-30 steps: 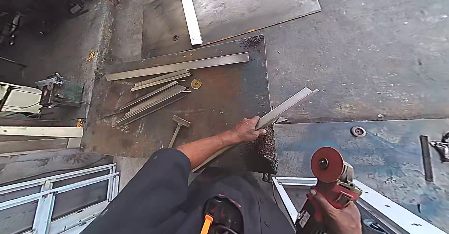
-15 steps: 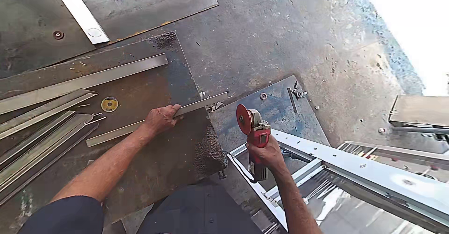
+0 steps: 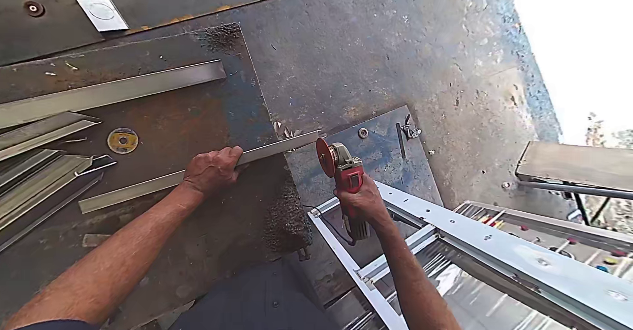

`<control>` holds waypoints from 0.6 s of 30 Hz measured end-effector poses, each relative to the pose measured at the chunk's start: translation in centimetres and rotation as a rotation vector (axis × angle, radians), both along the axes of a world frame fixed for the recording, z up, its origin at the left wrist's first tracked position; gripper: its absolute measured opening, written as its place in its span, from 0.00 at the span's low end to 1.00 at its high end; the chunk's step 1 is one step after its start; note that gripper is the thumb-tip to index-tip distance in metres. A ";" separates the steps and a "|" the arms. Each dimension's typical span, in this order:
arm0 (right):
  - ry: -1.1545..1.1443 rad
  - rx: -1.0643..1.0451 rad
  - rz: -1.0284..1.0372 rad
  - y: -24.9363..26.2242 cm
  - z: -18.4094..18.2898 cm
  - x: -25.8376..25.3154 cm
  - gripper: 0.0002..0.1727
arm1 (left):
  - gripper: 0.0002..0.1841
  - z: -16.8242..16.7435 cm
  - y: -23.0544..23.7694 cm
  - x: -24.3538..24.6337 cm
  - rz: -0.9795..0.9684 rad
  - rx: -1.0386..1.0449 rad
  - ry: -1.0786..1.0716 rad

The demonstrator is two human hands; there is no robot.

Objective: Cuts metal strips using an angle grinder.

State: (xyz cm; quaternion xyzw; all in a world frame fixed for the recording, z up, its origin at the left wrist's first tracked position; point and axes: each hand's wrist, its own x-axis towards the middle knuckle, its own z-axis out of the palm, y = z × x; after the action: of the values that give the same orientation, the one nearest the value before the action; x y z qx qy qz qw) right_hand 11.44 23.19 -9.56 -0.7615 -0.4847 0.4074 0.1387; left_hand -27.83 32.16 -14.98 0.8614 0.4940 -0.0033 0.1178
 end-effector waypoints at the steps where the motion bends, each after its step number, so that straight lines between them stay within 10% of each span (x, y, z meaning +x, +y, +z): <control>1: -0.003 -0.006 0.013 0.2 -0.1 0.2 0.41 | 0.22 0.0 0.0 0.0 0.000 -0.002 0.000; 18: -0.003 -0.015 0.063 1.5 -1.0 0.7 0.40 | 0.19 -0.2 0.1 0.0 -0.001 -0.001 -0.010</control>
State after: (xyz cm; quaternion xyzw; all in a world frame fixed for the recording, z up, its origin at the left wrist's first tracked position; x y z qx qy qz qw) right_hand 12.18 24.66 -10.56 -0.7475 -0.5055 0.4142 0.1192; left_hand -27.80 32.27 -15.18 0.8617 0.4929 0.0008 0.1208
